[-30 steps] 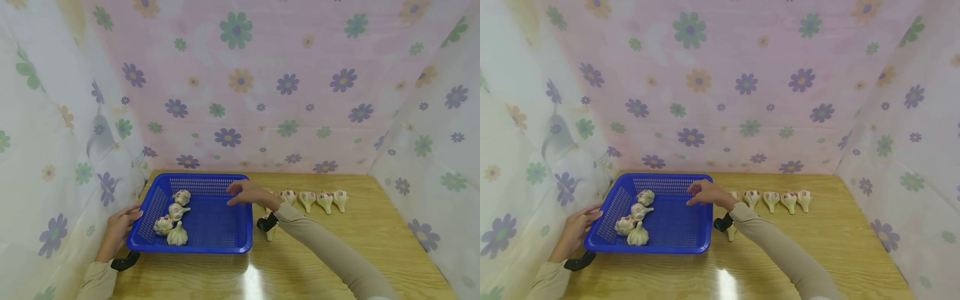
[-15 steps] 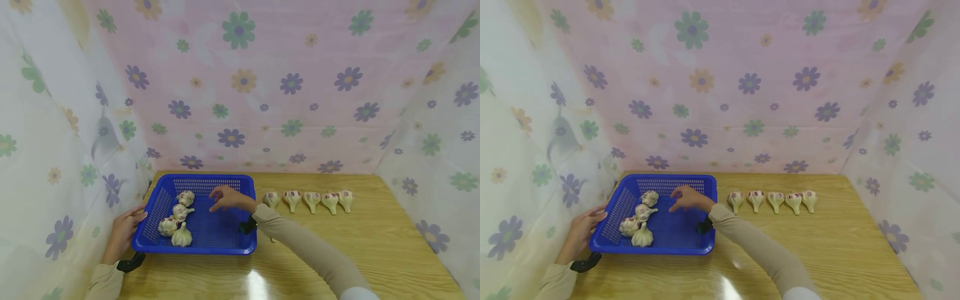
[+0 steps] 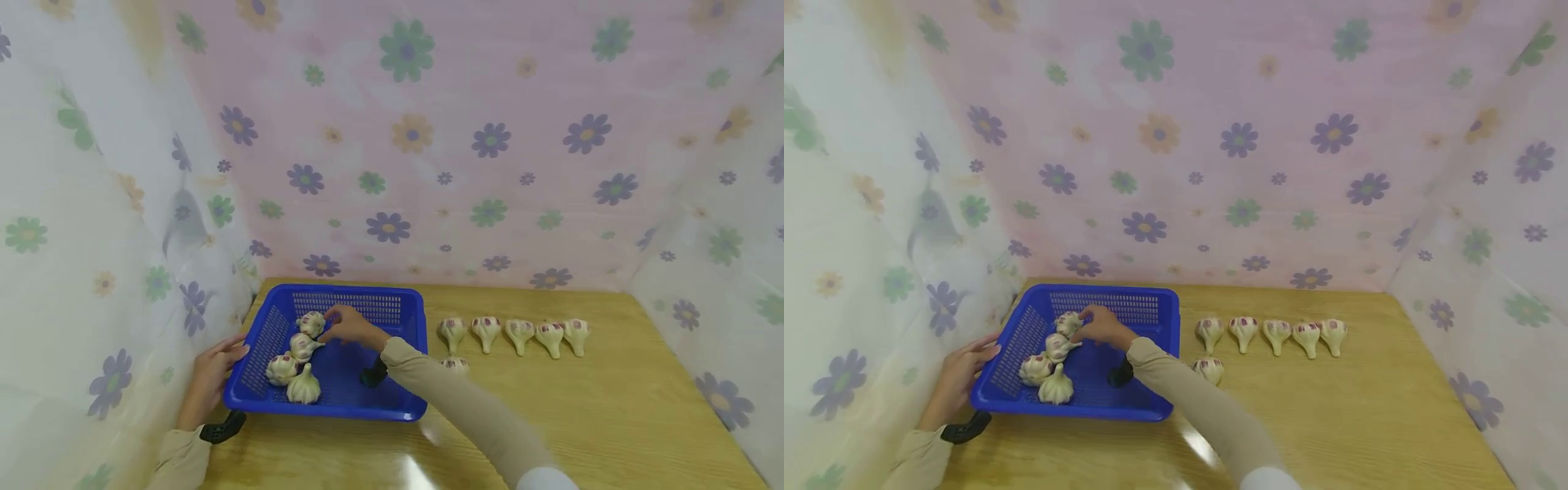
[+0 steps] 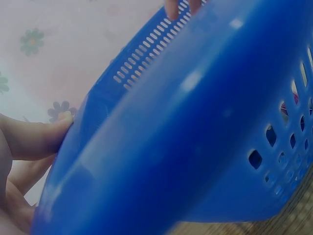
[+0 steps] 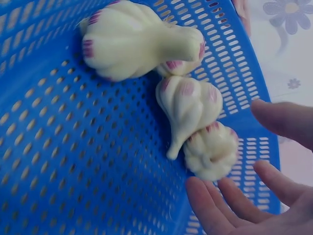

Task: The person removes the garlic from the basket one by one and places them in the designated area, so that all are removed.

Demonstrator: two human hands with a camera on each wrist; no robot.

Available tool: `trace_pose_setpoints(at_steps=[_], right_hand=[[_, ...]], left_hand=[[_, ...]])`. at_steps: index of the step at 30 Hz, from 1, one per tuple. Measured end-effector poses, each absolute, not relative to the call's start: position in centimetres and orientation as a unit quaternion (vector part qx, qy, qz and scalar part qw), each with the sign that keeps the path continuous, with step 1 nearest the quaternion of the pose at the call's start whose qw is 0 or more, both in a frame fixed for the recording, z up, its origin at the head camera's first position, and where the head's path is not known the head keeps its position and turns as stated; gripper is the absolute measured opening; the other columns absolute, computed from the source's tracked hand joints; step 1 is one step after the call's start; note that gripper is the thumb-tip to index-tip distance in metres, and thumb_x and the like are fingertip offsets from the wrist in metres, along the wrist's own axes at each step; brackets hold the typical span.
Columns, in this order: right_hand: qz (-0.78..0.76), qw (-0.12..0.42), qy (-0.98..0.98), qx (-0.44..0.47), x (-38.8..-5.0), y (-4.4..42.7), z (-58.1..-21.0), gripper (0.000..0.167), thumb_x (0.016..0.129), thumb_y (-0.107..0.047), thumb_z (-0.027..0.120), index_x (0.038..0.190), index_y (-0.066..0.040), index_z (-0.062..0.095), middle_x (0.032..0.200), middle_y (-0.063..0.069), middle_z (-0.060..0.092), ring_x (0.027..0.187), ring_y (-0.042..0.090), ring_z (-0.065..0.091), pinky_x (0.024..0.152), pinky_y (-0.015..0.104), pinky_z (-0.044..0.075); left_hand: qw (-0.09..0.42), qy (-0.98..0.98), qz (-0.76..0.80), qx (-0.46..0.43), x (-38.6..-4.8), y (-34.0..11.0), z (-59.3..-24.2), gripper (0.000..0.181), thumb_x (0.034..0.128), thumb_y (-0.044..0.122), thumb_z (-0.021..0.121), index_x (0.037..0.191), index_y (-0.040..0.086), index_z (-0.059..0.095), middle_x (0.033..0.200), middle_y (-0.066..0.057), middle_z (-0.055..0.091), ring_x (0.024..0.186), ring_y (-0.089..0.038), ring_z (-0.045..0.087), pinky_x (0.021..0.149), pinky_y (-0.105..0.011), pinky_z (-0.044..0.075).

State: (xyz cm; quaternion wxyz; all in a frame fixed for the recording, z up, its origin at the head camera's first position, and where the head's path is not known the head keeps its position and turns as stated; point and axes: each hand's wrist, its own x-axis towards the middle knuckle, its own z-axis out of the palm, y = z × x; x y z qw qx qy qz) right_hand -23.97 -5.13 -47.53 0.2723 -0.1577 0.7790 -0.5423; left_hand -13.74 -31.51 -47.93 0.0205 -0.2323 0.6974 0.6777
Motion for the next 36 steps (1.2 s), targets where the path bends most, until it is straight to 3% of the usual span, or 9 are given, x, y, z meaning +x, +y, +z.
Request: trace_pose_setpoints(at_steps=[7,12,18,22,27,33,36], right_hand=[[-0.549,0.196,0.804,-0.122,-24.2,-8.1,-49.1,0.049,0.081,-0.016,0.074,0.122,-0.001,0.053,0.109,0.013,0.057,0.083,0.026,0.056,0.072,0.044,0.050],[-0.551,0.130,0.815,-0.125,-24.7,-9.7,-49.8,0.043,0.085,-0.017,0.070,0.121,0.000,0.054,0.125,0.016,0.054,0.092,0.024,0.055,0.077,0.038,0.048],[-0.513,0.042,0.846,-0.142,-25.3,-11.3,-50.5,0.038,0.081,-0.014,0.074,0.114,0.001,0.061,0.115,0.017,0.061,0.100,0.031,0.057,0.083,0.041,0.048],[-0.472,0.031,0.870,-0.137,-25.0,-12.0,-50.4,0.041,0.080,-0.018,0.076,0.114,0.000,0.064,0.113,0.017,0.061,0.105,0.033,0.056,0.087,0.042,0.047],[-0.411,0.026,0.903,-0.124,-24.3,-12.5,-50.0,0.042,0.074,-0.021,0.080,0.108,-0.002,0.065,0.106,0.015,0.060,0.102,0.032,0.055,0.081,0.042,0.048],[-0.406,0.045,0.905,-0.119,-24.3,-12.9,-50.7,0.043,0.071,-0.021,0.081,0.103,-0.006,0.057,0.091,0.008,0.057,0.082,0.024,0.055,0.063,0.036,0.045],[-0.418,0.038,0.896,-0.147,-24.9,-12.9,-51.8,0.044,0.069,-0.018,0.081,0.101,-0.006,0.054,0.087,0.007,0.056,0.075,0.020,0.053,0.060,0.033,0.044]], left_hand=[[0.005,0.695,0.678,-0.238,-13.8,-31.4,-48.1,0.051,0.0896,0.015,0.065,0.137,0.003,0.048,0.088,0.007,0.065,0.078,-0.011,0.064,0.067,-0.031,0.054],[0.001,0.690,0.682,-0.242,-13.8,-31.3,-48.2,0.050,0.0897,0.012,0.064,0.136,0.003,0.049,0.086,0.005,0.065,0.076,-0.012,0.064,0.066,-0.030,0.054],[-0.002,0.705,0.667,-0.240,-14.0,-31.4,-48.4,0.047,0.0906,0.013,0.063,0.135,0.004,0.051,0.089,0.003,0.065,0.077,-0.013,0.063,0.067,-0.031,0.054],[-0.007,0.709,0.663,-0.241,-14.0,-31.6,-48.5,0.046,0.0904,0.012,0.063,0.134,0.004,0.052,0.089,0.003,0.064,0.076,-0.013,0.063,0.066,-0.031,0.053],[-0.012,0.712,0.659,-0.241,-14.1,-31.7,-48.8,0.045,0.0896,0.011,0.063,0.133,0.003,0.054,0.089,0.002,0.065,0.075,-0.013,0.064,0.065,-0.031,0.054],[-0.013,0.714,0.655,-0.249,-14.2,-31.7,-48.9,0.045,0.0894,0.012,0.063,0.133,0.004,0.054,0.094,0.001,0.065,0.078,-0.013,0.063,0.067,-0.031,0.053],[-0.015,0.713,0.655,-0.250,-14.3,-31.8,-49.0,0.045,0.0895,0.013,0.063,0.133,0.005,0.054,0.096,0.000,0.065,0.079,-0.014,0.064,0.067,-0.031,0.053]])
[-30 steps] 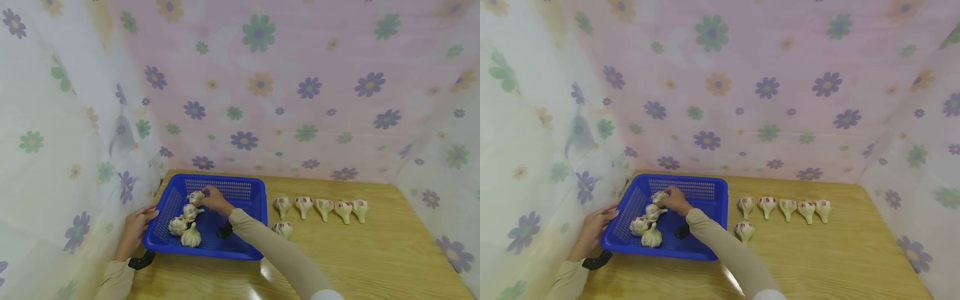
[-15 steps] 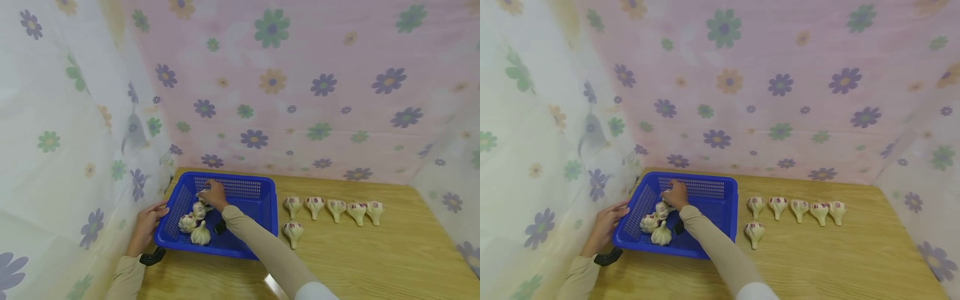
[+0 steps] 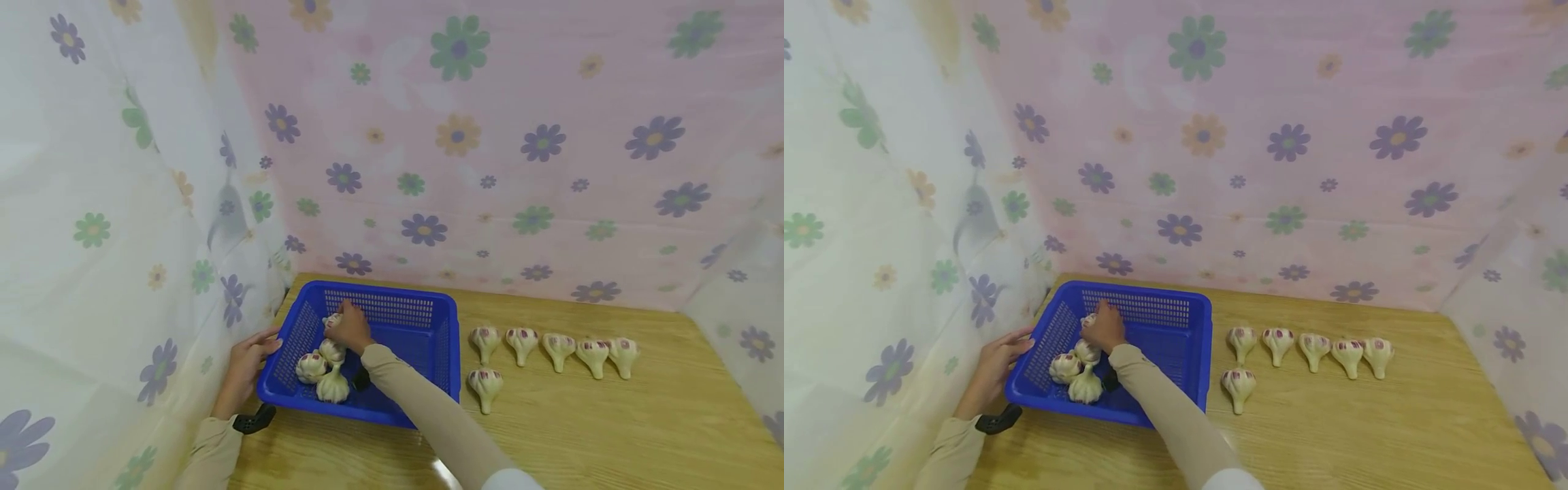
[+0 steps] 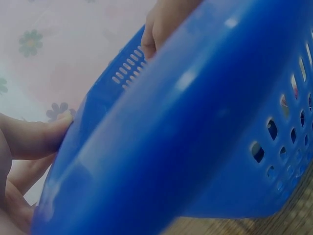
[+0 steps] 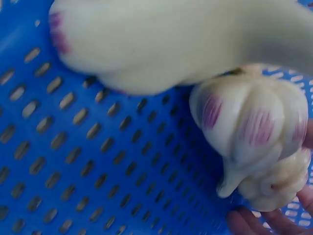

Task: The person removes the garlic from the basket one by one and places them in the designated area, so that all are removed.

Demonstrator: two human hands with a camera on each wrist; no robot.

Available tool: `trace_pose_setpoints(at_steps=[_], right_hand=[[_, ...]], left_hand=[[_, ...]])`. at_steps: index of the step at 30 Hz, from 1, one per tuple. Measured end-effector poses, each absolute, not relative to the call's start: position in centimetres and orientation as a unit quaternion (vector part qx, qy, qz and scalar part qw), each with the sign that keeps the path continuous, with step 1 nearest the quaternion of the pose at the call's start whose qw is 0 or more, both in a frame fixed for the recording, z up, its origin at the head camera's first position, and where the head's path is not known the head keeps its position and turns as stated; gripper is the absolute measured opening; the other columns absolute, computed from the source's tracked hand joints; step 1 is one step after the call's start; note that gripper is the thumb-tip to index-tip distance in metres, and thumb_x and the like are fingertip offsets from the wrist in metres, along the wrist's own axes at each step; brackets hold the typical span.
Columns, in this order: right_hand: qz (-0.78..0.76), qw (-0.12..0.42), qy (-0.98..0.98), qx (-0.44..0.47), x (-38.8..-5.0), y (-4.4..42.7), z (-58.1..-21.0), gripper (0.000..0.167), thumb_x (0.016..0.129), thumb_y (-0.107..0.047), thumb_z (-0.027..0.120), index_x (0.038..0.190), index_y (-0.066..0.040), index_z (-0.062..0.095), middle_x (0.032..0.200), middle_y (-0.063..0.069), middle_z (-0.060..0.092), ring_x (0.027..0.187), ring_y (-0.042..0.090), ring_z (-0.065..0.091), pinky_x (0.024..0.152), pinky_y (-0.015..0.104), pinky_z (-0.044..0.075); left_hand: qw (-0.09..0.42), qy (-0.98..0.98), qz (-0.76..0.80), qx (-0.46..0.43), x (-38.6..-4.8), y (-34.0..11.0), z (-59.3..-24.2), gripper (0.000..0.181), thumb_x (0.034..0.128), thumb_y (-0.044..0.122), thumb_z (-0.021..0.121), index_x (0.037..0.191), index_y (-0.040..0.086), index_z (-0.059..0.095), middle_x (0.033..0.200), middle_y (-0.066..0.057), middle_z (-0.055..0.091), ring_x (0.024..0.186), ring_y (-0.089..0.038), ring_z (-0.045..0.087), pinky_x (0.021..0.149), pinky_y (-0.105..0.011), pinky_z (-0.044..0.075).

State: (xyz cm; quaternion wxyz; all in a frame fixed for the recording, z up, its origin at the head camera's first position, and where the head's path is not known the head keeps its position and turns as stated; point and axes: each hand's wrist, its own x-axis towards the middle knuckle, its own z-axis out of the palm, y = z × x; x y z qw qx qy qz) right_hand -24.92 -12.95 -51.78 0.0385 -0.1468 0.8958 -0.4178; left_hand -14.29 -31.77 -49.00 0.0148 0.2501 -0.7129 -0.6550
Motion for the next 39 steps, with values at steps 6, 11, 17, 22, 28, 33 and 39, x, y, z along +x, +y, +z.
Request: trace_pose_setpoints(at_steps=[6,11,17,22,28,33,39], right_hand=[[-0.447,0.017,0.872,-0.197,-25.6,-11.5,-52.9,0.043,0.066,-0.012,0.080,0.095,-0.003,0.050,0.084,0.006,0.050,0.075,0.018,0.046,0.064,0.031,0.043],[-0.482,0.027,0.849,-0.213,-25.7,-10.0,-52.5,0.041,0.066,-0.008,0.077,0.098,0.002,0.052,0.086,0.006,0.051,0.076,0.016,0.046,0.065,0.028,0.044],[-0.516,0.078,0.831,-0.193,-26.0,-8.5,-51.5,0.044,0.070,-0.005,0.076,0.106,0.001,0.051,0.092,0.011,0.055,0.075,0.018,0.053,0.060,0.028,0.048],[-0.532,0.126,0.817,-0.180,-26.1,-7.3,-50.3,0.047,0.072,-0.007,0.076,0.112,0.001,0.052,0.096,0.011,0.055,0.078,0.019,0.054,0.062,0.029,0.050],[-0.551,0.194,0.791,-0.182,-26.2,-5.4,-48.9,0.044,0.077,-0.008,0.072,0.114,0.001,0.051,0.095,0.013,0.057,0.079,0.021,0.056,0.068,0.037,0.052],[-0.565,0.253,0.762,-0.191,-26.4,-3.6,-48.2,0.045,0.081,-0.009,0.070,0.119,0.001,0.049,0.095,0.014,0.057,0.077,0.022,0.058,0.078,0.053,0.050],[-0.575,0.280,0.745,-0.190,-26.2,-1.5,-47.2,0.046,0.080,-0.007,0.070,0.121,0.000,0.050,0.099,0.015,0.058,0.079,0.024,0.061,0.078,0.053,0.051]], left_hand=[[0.018,-0.707,-0.661,0.250,-14.4,-31.3,-49.1,0.045,0.0880,0.013,0.066,0.131,0.005,0.056,0.093,0.000,0.065,0.076,-0.013,0.065,0.064,-0.031,0.054],[0.013,-0.706,-0.663,0.249,-14.4,-31.1,-48.8,0.045,0.0885,0.014,0.066,0.132,0.006,0.055,0.095,0.001,0.065,0.077,-0.013,0.065,0.065,-0.030,0.054],[0.008,-0.696,-0.675,0.243,-14.3,-31.1,-48.5,0.046,0.0896,0.014,0.065,0.134,0.006,0.053,0.094,0.001,0.064,0.078,-0.013,0.065,0.065,-0.031,0.054],[0.006,-0.697,-0.677,0.235,-14.1,-31.4,-48.4,0.049,0.0898,0.015,0.065,0.136,0.006,0.051,0.094,0.005,0.065,0.079,-0.012,0.065,0.066,-0.031,0.054],[0.006,-0.699,-0.677,0.232,-13.7,-31.5,-48.4,0.050,0.0897,0.015,0.065,0.137,0.005,0.050,0.092,0.006,0.065,0.078,-0.011,0.065,0.066,-0.031,0.054],[0.000,-0.699,-0.676,0.235,-13.5,-31.4,-48.4,0.048,0.0904,0.014,0.064,0.136,0.006,0.050,0.090,0.006,0.065,0.077,-0.012,0.065,0.066,-0.031,0.054],[0.001,-0.694,-0.679,0.241,-13.6,-31.3,-48.4,0.048,0.0907,0.014,0.063,0.136,0.005,0.050,0.088,0.008,0.066,0.077,-0.011,0.065,0.066,-0.032,0.054]])
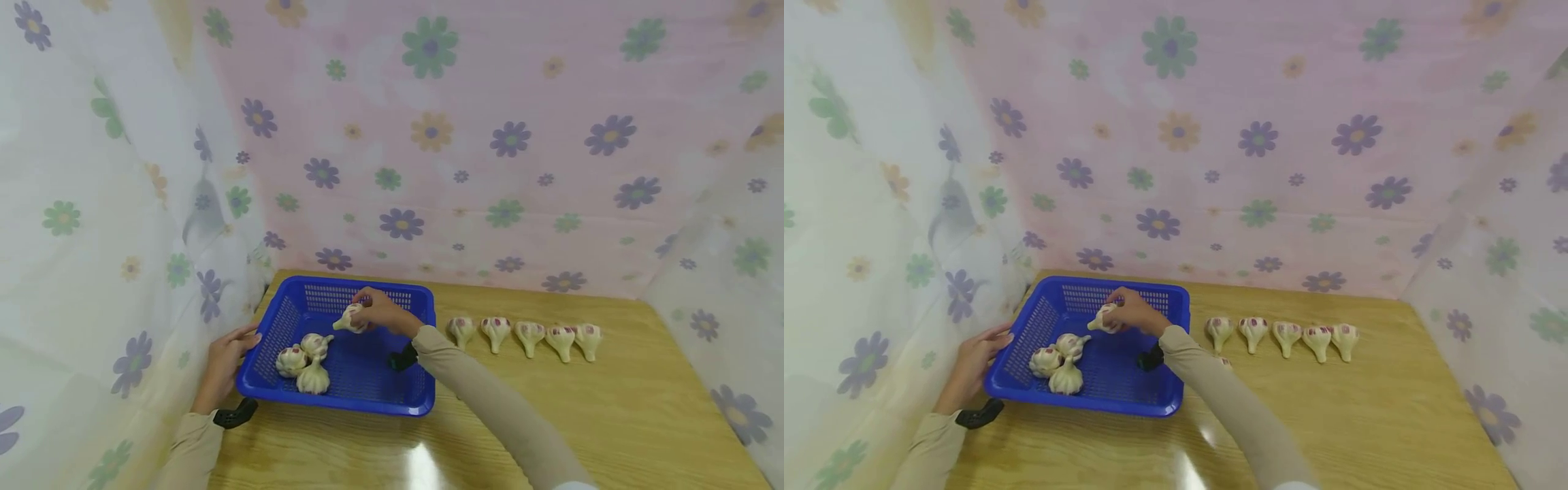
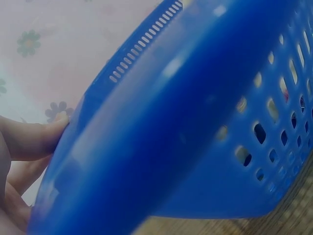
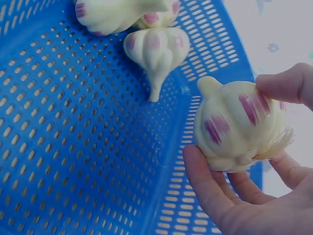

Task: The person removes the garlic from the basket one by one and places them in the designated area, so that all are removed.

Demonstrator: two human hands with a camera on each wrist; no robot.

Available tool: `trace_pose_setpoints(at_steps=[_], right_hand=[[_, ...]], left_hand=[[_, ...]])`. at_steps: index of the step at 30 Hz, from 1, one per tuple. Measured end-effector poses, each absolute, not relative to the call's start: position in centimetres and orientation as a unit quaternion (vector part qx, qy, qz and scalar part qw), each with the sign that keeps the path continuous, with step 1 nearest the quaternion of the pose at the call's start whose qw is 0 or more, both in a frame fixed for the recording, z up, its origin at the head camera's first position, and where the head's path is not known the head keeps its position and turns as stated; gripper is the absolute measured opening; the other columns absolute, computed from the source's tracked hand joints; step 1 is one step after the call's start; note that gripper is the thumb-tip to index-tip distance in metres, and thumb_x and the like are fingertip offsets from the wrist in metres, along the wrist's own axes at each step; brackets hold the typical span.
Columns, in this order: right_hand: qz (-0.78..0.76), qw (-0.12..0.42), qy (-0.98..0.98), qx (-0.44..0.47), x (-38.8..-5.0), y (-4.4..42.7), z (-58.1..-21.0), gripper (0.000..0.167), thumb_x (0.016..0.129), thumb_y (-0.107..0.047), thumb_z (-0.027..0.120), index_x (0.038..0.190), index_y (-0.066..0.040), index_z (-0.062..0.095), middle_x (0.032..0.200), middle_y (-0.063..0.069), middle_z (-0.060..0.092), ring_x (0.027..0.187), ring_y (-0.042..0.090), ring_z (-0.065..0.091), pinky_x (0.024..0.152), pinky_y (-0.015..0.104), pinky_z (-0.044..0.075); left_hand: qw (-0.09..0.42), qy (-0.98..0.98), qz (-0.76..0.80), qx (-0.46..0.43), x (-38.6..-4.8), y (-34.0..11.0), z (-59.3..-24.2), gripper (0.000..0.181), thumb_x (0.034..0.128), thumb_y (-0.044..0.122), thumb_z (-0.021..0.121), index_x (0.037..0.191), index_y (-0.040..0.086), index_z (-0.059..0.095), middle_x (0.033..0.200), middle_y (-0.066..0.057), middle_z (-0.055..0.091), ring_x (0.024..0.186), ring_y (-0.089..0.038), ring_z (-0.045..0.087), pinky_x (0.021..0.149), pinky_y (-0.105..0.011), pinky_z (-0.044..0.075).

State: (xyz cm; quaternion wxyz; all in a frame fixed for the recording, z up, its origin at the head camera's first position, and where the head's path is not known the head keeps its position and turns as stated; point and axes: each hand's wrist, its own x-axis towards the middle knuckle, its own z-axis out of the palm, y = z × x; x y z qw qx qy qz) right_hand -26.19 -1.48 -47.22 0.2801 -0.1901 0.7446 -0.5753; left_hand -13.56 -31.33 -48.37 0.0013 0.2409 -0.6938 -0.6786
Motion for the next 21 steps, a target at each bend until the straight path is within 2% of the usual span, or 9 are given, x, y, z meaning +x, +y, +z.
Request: trace_pose_setpoints(at_steps=[6,15,21], right_hand=[[-0.589,0.301,0.726,-0.187,-25.6,1.0,-45.6,0.046,0.082,-0.007,0.068,0.124,0.001,0.049,0.107,0.016,0.056,0.084,0.026,0.062,0.071,0.042,0.054],[-0.612,0.302,0.708,-0.183,-25.5,4.8,-44.2,0.046,0.081,-0.005,0.066,0.125,0.000,0.052,0.106,0.017,0.055,0.081,0.025,0.062,0.072,0.043,0.054],[-0.621,0.306,0.696,-0.192,-24.6,7.1,-43.0,0.049,0.080,-0.003,0.065,0.127,0.001,0.052,0.109,0.018,0.054,0.084,0.026,0.059,0.075,0.048,0.053]], left_hand=[[0.002,-0.705,-0.666,0.244,-13.7,-31.5,-48.2,0.048,0.0906,0.015,0.063,0.136,0.004,0.050,0.086,0.009,0.066,0.077,-0.010,0.065,0.066,-0.030,0.054],[-0.007,-0.699,-0.674,0.239,-13.8,-31.6,-48.1,0.053,0.0897,0.018,0.066,0.138,0.005,0.048,0.087,0.010,0.066,0.078,-0.010,0.064,0.067,-0.031,0.054],[-0.009,-0.702,-0.672,0.235,-13.8,-31.6,-48.0,0.052,0.0905,0.017,0.065,0.138,0.004,0.048,0.087,0.010,0.066,0.078,-0.010,0.064,0.067,-0.030,0.054]])
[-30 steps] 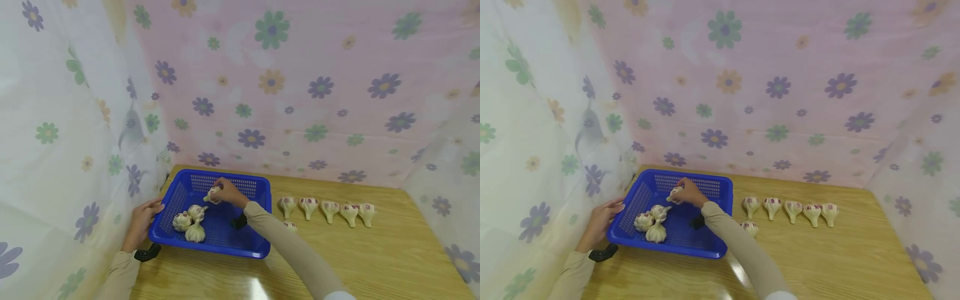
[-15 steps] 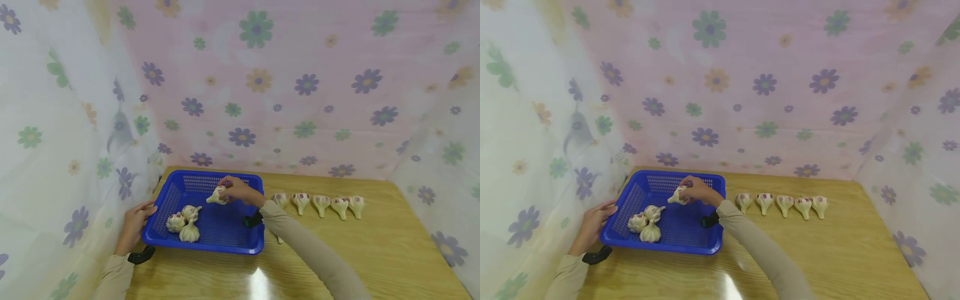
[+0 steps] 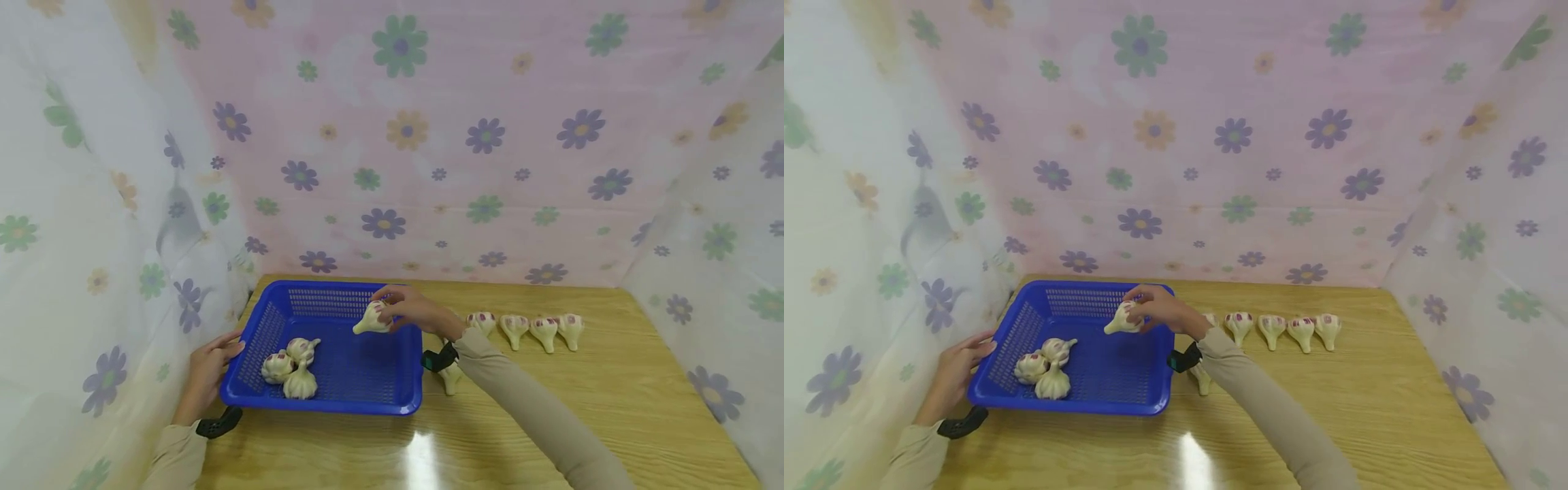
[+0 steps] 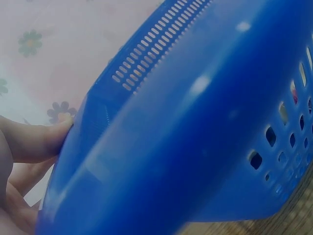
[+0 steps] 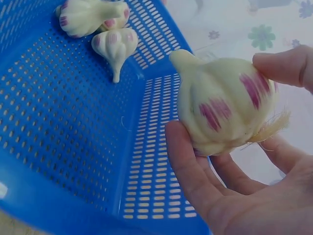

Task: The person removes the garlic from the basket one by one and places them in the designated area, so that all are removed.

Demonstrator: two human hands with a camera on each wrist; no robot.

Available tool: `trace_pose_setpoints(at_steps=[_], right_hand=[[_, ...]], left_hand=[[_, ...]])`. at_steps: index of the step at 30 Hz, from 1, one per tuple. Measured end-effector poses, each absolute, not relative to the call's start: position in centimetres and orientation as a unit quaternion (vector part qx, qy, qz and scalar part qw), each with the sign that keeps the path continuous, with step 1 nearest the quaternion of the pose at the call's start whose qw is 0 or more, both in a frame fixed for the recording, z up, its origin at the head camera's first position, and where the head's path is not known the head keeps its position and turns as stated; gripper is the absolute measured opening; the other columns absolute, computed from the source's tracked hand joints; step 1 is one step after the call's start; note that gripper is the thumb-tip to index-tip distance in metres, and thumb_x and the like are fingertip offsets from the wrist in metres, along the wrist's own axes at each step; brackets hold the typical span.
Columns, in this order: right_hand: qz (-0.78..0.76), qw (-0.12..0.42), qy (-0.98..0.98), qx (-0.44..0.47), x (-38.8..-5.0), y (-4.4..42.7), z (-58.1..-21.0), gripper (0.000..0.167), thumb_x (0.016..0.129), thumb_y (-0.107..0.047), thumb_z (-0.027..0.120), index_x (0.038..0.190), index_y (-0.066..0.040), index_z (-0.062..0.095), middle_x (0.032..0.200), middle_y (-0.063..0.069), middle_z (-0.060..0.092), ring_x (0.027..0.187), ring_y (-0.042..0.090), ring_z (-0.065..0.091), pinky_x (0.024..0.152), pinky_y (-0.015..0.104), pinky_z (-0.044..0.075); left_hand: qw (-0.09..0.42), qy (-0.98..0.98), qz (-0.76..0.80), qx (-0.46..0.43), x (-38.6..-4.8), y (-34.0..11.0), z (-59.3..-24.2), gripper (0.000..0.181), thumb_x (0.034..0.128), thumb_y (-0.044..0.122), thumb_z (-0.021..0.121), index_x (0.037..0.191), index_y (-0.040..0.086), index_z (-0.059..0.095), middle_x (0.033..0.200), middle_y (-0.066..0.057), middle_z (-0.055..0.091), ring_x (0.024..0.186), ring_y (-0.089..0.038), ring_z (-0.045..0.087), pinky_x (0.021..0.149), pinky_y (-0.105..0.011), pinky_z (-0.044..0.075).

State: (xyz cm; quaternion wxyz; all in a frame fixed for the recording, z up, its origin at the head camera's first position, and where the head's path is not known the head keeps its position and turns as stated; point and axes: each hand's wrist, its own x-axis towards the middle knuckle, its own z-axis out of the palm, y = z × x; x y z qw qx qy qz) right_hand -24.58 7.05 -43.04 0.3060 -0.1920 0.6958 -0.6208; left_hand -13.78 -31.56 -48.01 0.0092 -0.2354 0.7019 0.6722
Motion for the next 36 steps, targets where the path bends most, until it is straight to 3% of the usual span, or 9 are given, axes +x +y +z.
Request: trace_pose_setpoints(at_steps=[19,23,36], right_hand=[[-0.609,0.294,0.711,-0.194,-22.6,14.9,-41.5,0.052,0.085,-0.006,0.062,0.135,-0.004,0.045,0.143,0.020,0.034,0.112,0.030,0.050,0.083,0.050,0.049],[-0.607,0.287,0.718,-0.184,-22.3,16.6,-41.3,0.052,0.085,-0.006,0.063,0.134,-0.003,0.046,0.144,0.020,0.033,0.110,0.029,0.051,0.080,0.043,0.051],[-0.594,0.295,0.724,-0.187,-21.2,20.3,-41.8,0.057,0.088,-0.017,0.066,0.137,0.000,0.042,0.148,0.019,0.029,0.126,0.035,0.039,0.082,0.048,0.049]], left_hand=[[0.003,0.679,0.692,-0.245,-13.4,-31.4,-47.7,0.044,0.0895,0.016,0.066,0.131,0.009,0.055,0.084,0.011,0.066,0.078,-0.009,0.064,0.067,-0.028,0.054],[0.006,0.682,0.690,-0.245,-13.5,-31.3,-47.8,0.047,0.0899,0.017,0.065,0.134,0.008,0.052,0.085,0.011,0.066,0.078,-0.009,0.063,0.067,-0.028,0.054],[0.009,0.678,0.691,-0.250,-13.5,-31.3,-47.8,0.048,0.0902,0.017,0.065,0.135,0.009,0.052,0.085,0.011,0.065,0.078,-0.009,0.064,0.067,-0.028,0.054]])
